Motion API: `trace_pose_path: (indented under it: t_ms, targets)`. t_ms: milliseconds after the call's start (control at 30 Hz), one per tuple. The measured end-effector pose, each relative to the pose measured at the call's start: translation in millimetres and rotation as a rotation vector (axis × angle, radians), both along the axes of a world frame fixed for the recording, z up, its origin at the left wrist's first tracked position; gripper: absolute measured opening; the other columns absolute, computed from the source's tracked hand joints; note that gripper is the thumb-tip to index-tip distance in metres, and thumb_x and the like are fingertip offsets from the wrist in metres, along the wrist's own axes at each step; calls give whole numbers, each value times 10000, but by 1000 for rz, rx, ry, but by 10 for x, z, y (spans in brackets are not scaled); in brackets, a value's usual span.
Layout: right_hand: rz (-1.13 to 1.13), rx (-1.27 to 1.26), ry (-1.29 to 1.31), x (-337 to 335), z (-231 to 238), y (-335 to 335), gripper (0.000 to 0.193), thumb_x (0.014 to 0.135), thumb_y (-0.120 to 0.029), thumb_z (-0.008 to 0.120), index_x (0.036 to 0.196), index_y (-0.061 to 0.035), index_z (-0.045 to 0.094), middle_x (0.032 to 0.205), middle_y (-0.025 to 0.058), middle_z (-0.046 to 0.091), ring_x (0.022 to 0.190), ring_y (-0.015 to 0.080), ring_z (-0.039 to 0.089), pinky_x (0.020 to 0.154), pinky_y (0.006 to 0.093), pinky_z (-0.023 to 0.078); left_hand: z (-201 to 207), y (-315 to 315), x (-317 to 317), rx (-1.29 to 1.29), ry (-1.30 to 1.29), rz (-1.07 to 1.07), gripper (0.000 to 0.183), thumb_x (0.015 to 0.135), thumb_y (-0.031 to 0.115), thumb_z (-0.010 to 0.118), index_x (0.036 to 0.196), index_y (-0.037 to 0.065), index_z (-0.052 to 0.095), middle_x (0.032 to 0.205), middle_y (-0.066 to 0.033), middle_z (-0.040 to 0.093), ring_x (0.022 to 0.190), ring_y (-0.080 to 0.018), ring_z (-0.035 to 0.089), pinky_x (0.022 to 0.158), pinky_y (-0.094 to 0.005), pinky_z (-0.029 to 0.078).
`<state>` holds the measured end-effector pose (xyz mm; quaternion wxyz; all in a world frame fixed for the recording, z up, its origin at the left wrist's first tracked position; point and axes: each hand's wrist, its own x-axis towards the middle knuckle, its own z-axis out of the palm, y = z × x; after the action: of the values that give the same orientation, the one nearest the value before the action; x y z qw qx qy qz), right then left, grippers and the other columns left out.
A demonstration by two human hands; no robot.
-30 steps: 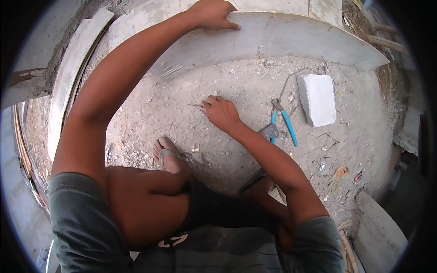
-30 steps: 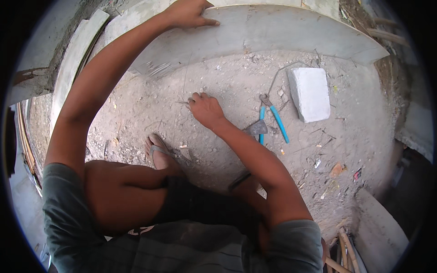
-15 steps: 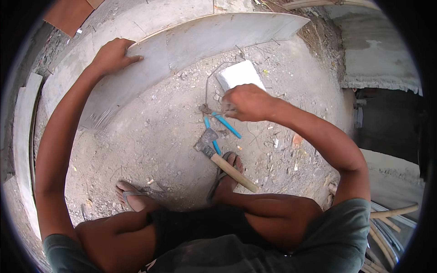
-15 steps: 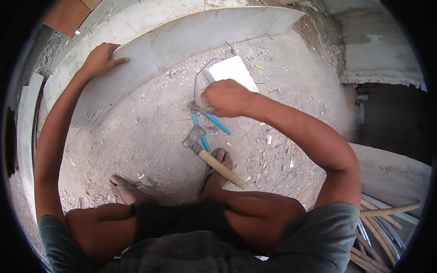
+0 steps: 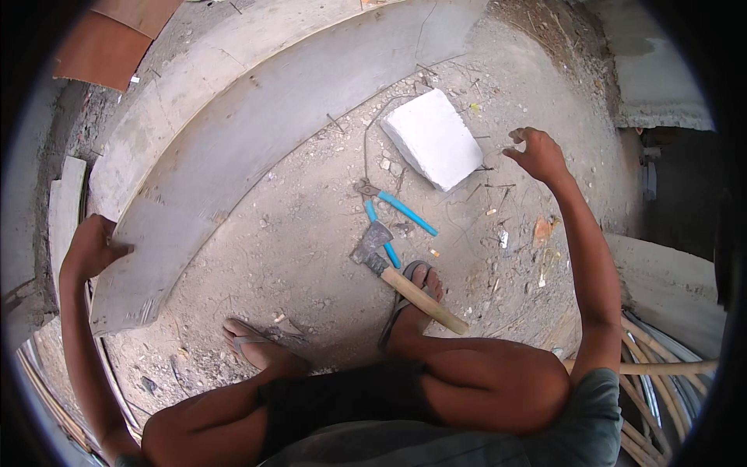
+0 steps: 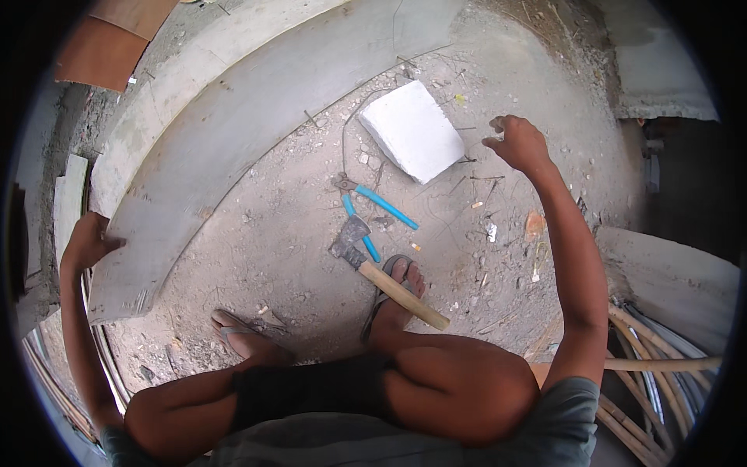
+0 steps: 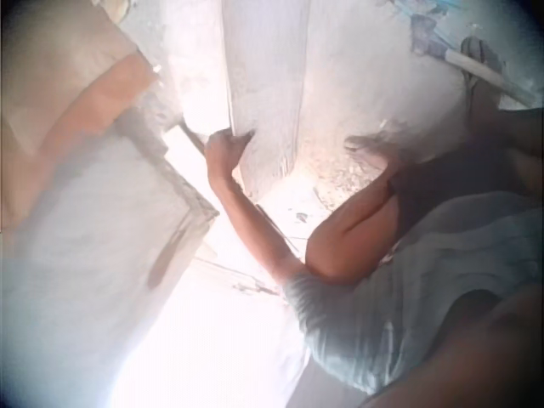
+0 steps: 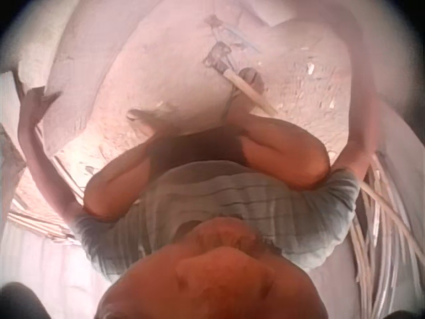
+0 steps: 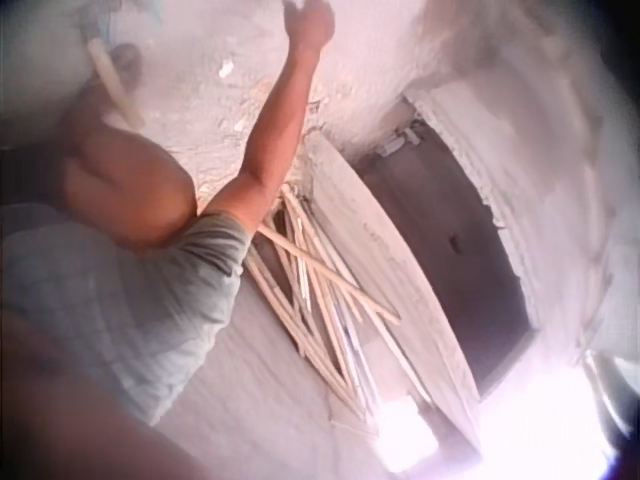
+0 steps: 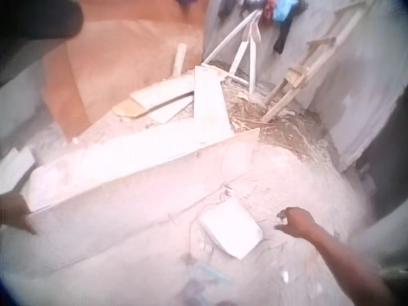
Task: The person uses a small axe and their hands to strip and pull away layers from a piece of curved plywood on a construction site floor.
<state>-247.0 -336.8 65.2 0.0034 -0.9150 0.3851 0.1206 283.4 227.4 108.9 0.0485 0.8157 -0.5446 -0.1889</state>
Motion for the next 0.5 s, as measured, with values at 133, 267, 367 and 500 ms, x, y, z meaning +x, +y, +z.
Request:
trace_pose_path:
  t_ms: [133,267,367,500]
  targets:
    - [141,288,-215,924,-384,301,367,908,-317,780,1145,-37,762,1150,154,759,890,306,744,849,408,578,92,398,30,598,-151,264,452,566,214,935,931,0,777,1011,-230,732,981,-402,699,862,-458,558]
    - [82,732,-80,2238,-862,1160,540,956,-456,687,1040,75,736,1011,266,754,918,363,743,854,455,581,196,332,15,704,-160,271,543,545,252,963,983,-13,782,1031,-233,735,996,-394,708,889,-450,564]
    - [-349,1171,-192,2593,-1468,1704,507,1007,-421,636,1041,79,712,873,186,712,781,302,715,596,455,564,337,94,-139,654,-50,315,692,570,382,979,1085,-31,772,1059,-240,745,1049,-380,717,944,-430,565]
    - [-525,1292,-417,2537,-1902,1862,369,1034,-312,629,959,47,672,751,100,622,584,206,575,488,384,469,321,-651,-265,554,-100,308,979,646,723,845,1243,-44,729,1233,-260,721,1155,-380,703,1007,-434,550]
